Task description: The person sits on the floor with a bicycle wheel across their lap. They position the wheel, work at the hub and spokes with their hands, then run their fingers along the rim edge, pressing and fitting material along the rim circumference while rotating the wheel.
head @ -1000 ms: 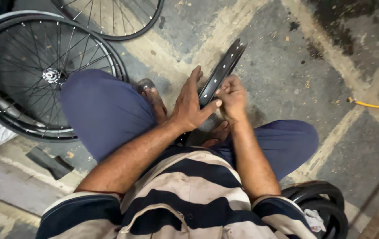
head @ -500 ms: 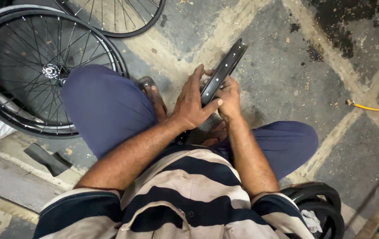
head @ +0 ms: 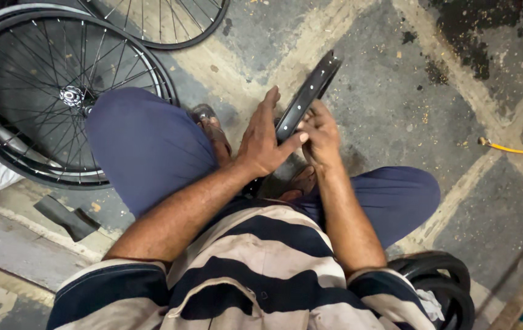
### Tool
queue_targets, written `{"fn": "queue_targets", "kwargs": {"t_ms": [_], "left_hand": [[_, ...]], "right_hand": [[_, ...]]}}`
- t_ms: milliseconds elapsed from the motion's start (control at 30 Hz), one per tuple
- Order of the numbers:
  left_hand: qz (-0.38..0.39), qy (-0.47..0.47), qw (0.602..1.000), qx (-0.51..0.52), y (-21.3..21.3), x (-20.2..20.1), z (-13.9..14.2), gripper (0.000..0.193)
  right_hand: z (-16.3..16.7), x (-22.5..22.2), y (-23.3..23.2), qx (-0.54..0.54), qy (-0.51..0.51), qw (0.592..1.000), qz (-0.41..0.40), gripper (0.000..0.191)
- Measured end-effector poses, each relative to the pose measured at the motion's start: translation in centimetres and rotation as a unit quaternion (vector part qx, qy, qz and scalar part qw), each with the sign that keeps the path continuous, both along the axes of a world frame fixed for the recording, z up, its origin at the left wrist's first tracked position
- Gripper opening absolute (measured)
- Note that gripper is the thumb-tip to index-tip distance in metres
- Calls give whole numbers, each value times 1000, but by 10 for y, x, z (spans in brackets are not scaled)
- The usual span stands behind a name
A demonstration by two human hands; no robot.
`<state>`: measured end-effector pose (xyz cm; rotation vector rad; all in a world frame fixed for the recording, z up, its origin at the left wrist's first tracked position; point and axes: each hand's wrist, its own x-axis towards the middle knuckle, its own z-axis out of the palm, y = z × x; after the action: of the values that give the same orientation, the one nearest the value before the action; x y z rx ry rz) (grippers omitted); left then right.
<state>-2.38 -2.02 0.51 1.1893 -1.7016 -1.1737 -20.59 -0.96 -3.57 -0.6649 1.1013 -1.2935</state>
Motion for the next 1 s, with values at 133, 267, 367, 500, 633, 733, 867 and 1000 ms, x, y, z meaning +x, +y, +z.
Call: {"fn": "queue_targets", "kwargs": {"t_ms": [133,267,367,500,633,733,867,1000], "left_hand": [[-3,14,1000,-24,1,1,-1,106],[-13,-2,1000,-6,0,2,-1,107],[-15,-18,999,-22,0,2,1,107],[-16,-5,1000,-13,2,2,3,107],[-17,-4,1000,-5,1,2,2,108],[-20,-9,1000,-13,1,0,1,108],[-19,-5,999,-27,2,-2,0,108],[-26,-9,999,-34,2,-2,-1,108]], "right_hand": [[-9,-16,12,-14,-98,994,-52,17],[-41,-20,9,-91,-31,995,-25,25],[-47,-10,1,-76,79,993,-54,31],[-10,-9,-2,0,128,990,52,37],[17,-16,-4,58,-47,992,101,42],[2,-8,-3,-18,68,998,5,31],[-18,-2,-1,-28,234,966,-109,33],[-12,-11,1,-84,159,983,-26,31]]}}
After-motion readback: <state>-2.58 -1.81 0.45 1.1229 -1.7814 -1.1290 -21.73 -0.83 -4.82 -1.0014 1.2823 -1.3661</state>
